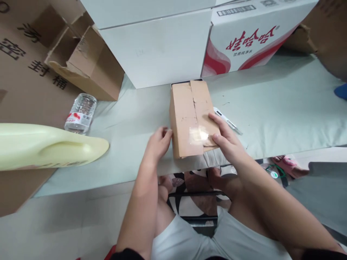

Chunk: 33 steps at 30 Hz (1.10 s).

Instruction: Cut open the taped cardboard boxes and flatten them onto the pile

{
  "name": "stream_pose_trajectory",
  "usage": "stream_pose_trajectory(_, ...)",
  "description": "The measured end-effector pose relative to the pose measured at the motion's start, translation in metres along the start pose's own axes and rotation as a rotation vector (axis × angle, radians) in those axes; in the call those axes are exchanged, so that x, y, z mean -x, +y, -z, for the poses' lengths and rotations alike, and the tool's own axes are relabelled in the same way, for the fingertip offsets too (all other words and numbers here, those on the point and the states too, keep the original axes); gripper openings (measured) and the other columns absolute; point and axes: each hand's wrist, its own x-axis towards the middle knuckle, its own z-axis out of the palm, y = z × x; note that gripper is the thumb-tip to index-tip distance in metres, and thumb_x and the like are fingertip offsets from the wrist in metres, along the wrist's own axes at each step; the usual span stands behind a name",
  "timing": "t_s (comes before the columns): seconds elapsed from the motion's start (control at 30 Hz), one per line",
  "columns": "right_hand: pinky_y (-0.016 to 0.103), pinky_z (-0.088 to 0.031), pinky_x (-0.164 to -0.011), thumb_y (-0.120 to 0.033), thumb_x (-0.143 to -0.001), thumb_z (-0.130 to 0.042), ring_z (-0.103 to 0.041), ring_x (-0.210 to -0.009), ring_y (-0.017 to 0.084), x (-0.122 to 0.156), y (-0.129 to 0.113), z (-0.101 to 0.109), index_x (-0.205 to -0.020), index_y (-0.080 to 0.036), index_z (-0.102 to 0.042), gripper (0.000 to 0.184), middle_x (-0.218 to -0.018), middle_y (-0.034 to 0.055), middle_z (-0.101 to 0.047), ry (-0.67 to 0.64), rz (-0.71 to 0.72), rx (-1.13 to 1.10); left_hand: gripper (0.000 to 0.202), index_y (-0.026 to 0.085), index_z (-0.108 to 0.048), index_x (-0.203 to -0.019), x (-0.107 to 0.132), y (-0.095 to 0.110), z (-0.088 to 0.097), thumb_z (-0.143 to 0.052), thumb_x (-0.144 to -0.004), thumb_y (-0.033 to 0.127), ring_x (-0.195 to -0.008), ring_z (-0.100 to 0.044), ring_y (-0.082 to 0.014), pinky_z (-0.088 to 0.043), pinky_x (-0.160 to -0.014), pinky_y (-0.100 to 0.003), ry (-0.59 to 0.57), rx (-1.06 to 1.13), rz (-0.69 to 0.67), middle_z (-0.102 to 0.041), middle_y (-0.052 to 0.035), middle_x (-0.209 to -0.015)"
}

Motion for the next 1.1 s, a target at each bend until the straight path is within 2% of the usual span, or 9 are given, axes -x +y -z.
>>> stream_pose_trajectory(0.07,0.053,-0.036,-0.129,-0.076,-0.091,-0.053,-0.037,-0.158,0.031,-0.005,-0.004,-0.001,-0.155,-0.035,-0.048,0.077,-0.168,0.0028,-0.043,-0.048,-0.013,0.006,0.038,0.026,-0.077,-0.114,0.001,0.008,0.001,-0.08,-0.081,0.046,-0.132,-0.061,-0.0329,-0.047,-0.113,-0.045,0.064,-0.047,-0.238,-0.072,-0.0107,-0.132)
stream_pose_trajectory(0.13,0.052,-0.035,-0.13,-0.079,-0.091,-0.051,-0.035,-0.159,0.03,-0.008,-0.006,-0.004,-0.159,-0.033,-0.043,0.083,-0.171,0.0032,-0.039,-0.114,0.001,-0.011,0.045,0.03,-0.073,-0.126,0.004,0.017,0.001,-0.068,-0.089,0.055,-0.151,-0.045,-0.0333,-0.037,-0.124,-0.049,-0.018,-0.064,-0.525,-0.06,-0.0073,-0.152)
stream_pose_trajectory(0.23,0.051,-0.039,-0.127,-0.079,-0.093,-0.048,-0.038,-0.158,0.029,-0.01,0.0,-0.007,-0.164,-0.033,-0.037,0.085,-0.173,0.0041,-0.035,-0.231,0.043,-0.046,0.037,0.031,-0.076,-0.117,0.006,0.021,0.001,-0.057,-0.095,0.053,-0.151,-0.046,-0.034,-0.024,-0.132,-0.056,-0.182,-0.188,-0.799,-0.063,-0.0064,-0.146)
stream_pose_trajectory(0.33,0.052,-0.049,-0.117,-0.071,-0.101,-0.032,-0.053,-0.147,0.028,-0.017,0.016,0.002,-0.154,-0.032,-0.051,0.069,-0.162,0.0057,-0.052,-0.189,0.071,-0.013,0.034,0.03,-0.076,-0.113,0.003,0.014,0.002,-0.049,-0.099,0.045,-0.138,-0.057,-0.0308,-0.022,-0.133,-0.059,-0.131,-0.341,-0.917,-0.068,-0.0056,-0.132)
stream_pose_trajectory(0.5,0.053,-0.054,-0.101,-0.042,-0.089,-0.058,-0.068,-0.116,0.035,-0.037,0.044,0.043,-0.119,-0.018,-0.075,0.042,-0.125,0.0173,-0.072,0.338,-0.188,0.693,0.036,0.03,-0.072,-0.116,-0.001,0.003,0.004,-0.041,-0.1,0.041,-0.137,-0.057,-0.0302,-0.028,-0.132,-0.06,-0.065,-0.44,-0.967,-0.066,-0.0051,-0.131)
stream_pose_trajectory(0.67,0.042,-0.052,-0.074,-0.036,-0.083,-0.064,-0.066,-0.081,0.026,-0.039,0.053,0.061,-0.091,-0.02,-0.076,0.022,-0.092,0.0117,-0.071,0.266,-0.356,0.882,0.039,0.028,-0.071,-0.113,0.0,0.005,-0.001,-0.038,-0.101,0.044,-0.131,-0.061,-0.0291,-0.032,-0.13,-0.059,-0.045,-0.453,-0.984,-0.068,-0.0059,-0.125)
stream_pose_trajectory(0.77,0.036,-0.052,-0.065,-0.038,-0.082,-0.067,-0.06,-0.066,0.019,-0.03,0.039,0.054,-0.087,-0.023,-0.064,0.016,-0.077,0.0028,-0.063,0.457,-0.217,0.465,0.042,0.027,-0.071,-0.111,0.002,0.005,-0.004,-0.035,-0.101,0.045,-0.132,-0.06,-0.0298,-0.032,-0.13,-0.06,-0.011,-0.479,-0.961,-0.068,-0.0072,-0.125)
stream_pose_trajectory(0.9,0.031,-0.054,-0.058,-0.033,-0.083,-0.07,-0.054,-0.054,0.013,-0.011,-0.001,0.032,-0.09,-0.028,-0.051,0.021,-0.071,-0.0047,-0.054,0.682,0.216,-0.11,0.041,0.025,-0.071,-0.111,0.009,0.004,-0.016,-0.034,-0.101,0.041,-0.127,-0.063,-0.0283,-0.032,-0.13,-0.058,0.046,-0.474,-0.973,-0.068,-0.0073,-0.122)
stream_pose_trajectory(1.1,0.027,-0.055,-0.051,-0.036,-0.088,-0.08,-0.054,-0.051,0.01,0.01,-0.046,0.004,-0.095,-0.029,-0.058,0.024,-0.07,-0.006,-0.051,0.567,0.565,-0.105,0.039,0.022,-0.07,-0.11,0.022,0.002,-0.042,-0.035,-0.1,0.033,-0.125,-0.063,-0.0265,-0.03,-0.131,-0.055,0.155,-0.443,-1.001,-0.068,-0.0082,-0.121)
